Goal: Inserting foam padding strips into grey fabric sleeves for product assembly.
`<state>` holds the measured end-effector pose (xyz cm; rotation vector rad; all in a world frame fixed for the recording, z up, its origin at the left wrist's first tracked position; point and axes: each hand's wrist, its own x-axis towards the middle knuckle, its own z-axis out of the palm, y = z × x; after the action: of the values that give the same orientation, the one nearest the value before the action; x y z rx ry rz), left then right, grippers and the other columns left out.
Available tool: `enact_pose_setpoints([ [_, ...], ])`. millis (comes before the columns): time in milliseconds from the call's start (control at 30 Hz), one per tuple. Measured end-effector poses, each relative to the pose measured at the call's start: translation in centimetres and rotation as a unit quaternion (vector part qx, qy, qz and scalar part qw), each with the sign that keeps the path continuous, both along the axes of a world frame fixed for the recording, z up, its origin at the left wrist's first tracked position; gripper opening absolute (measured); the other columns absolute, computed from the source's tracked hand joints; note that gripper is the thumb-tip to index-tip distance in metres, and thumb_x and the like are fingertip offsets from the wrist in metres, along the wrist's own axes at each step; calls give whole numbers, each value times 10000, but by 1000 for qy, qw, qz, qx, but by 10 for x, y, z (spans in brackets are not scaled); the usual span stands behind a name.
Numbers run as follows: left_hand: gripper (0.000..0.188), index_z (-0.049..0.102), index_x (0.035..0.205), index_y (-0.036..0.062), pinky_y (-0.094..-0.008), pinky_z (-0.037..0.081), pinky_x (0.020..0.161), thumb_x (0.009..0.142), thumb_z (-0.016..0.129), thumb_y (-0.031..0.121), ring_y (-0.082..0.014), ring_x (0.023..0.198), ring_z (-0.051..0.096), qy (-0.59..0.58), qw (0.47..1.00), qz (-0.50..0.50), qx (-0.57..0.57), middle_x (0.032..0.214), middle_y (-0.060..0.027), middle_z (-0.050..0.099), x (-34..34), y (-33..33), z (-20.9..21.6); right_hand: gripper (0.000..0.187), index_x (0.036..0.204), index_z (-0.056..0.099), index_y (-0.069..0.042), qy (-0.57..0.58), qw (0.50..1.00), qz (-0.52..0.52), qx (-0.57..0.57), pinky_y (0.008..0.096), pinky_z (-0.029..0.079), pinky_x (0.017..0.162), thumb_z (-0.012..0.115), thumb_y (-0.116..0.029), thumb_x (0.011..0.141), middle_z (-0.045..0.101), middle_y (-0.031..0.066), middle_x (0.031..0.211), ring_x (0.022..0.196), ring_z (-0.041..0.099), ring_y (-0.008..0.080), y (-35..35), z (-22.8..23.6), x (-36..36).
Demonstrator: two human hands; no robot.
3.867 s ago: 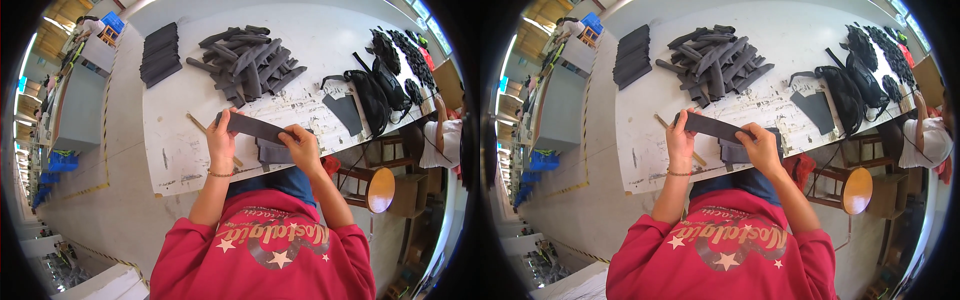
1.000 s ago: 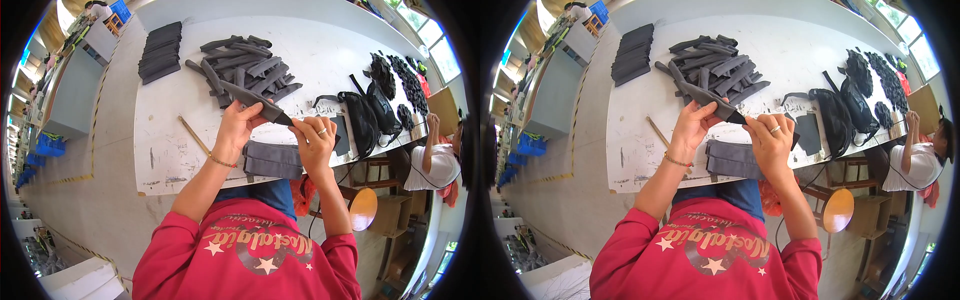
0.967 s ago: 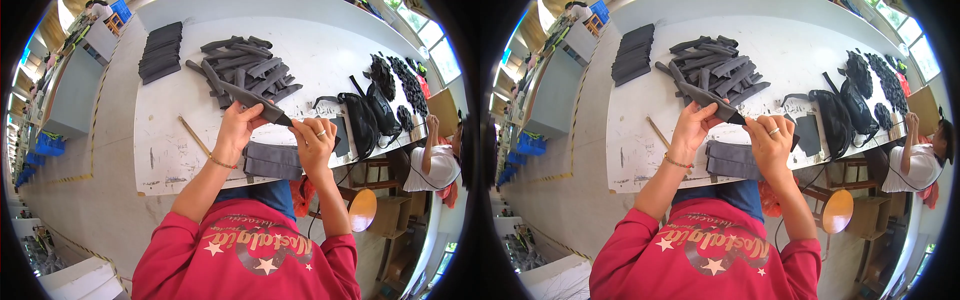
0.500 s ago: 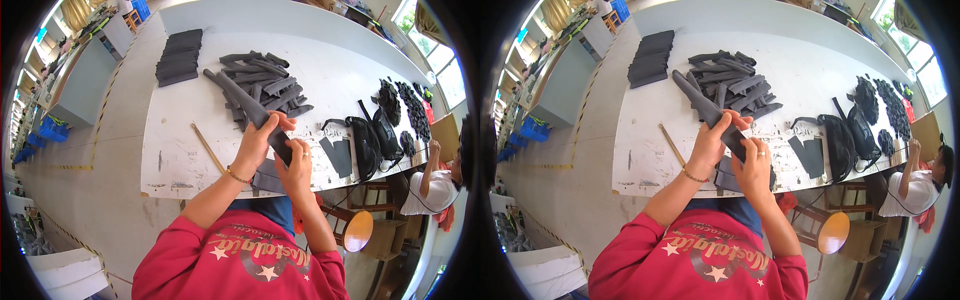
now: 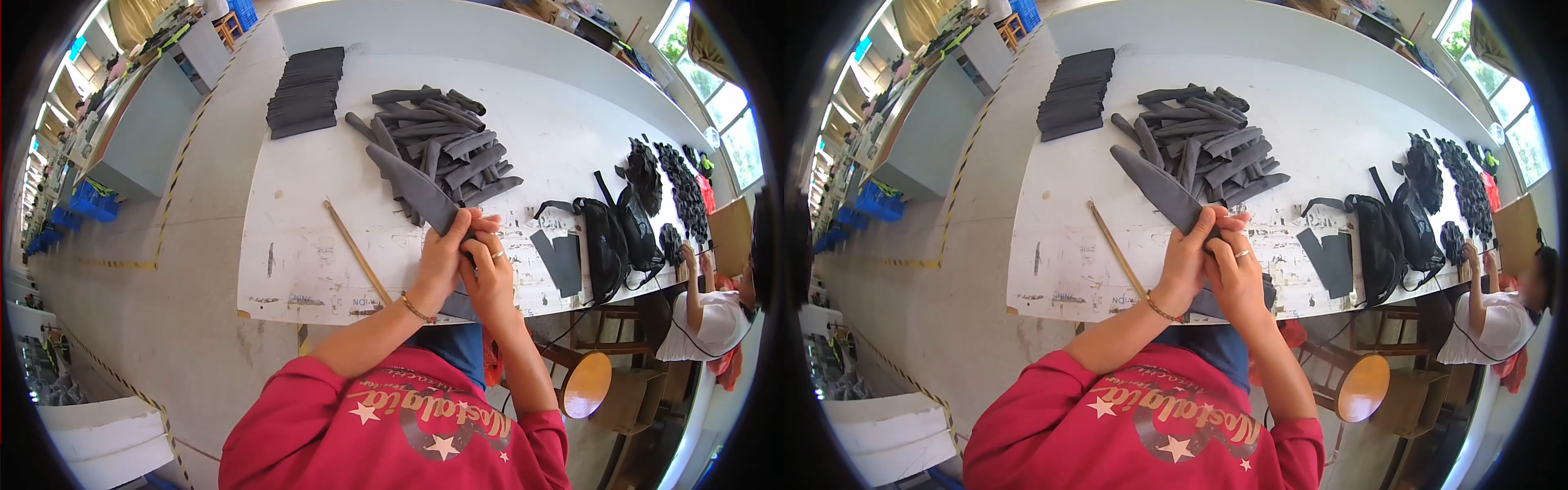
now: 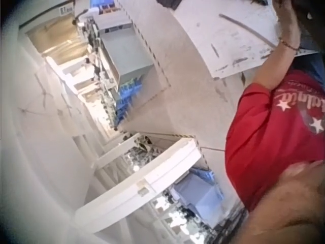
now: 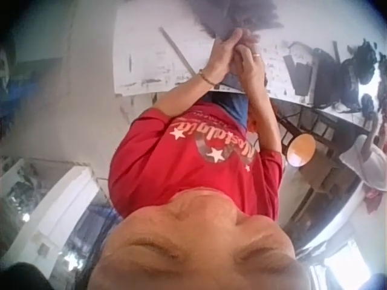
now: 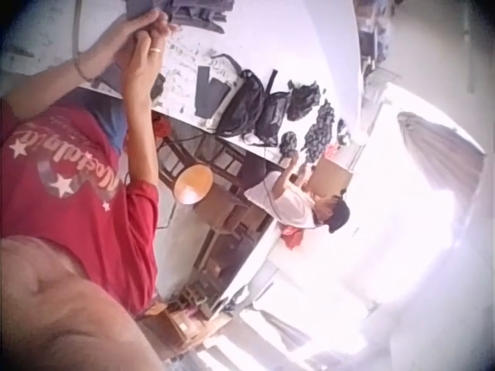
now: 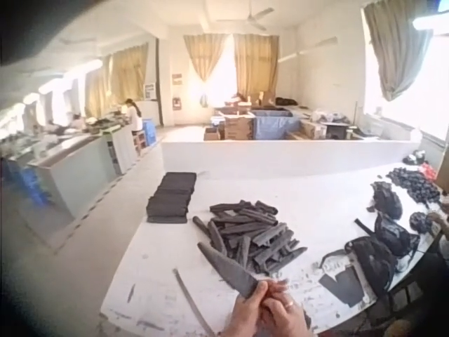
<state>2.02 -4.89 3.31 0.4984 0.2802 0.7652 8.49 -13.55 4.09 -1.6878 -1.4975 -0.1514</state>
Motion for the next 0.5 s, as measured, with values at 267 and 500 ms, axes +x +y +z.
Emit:
enact_pose_setpoints([
  [267,319,646,841,-31,-336,499,899,968,602,259,-243,931,689,48,993,68,79,868,-168,710,-10,33,6,164,939,602,-18,14,999,-17,-24,424,521,649,702,-21,810,580,175,1042,810,628,362,-30,-13,4],
  [500,312,623,855,-38,-338,540,851,966,609,253,-241,954,685,48,998,15,23,909,-168,699,-5,-5,-5,246,971,598,-9,-4,997,51,54,419,520,682,718,-10,757,576,174,1046,849,617,360,2,-22,2],
])
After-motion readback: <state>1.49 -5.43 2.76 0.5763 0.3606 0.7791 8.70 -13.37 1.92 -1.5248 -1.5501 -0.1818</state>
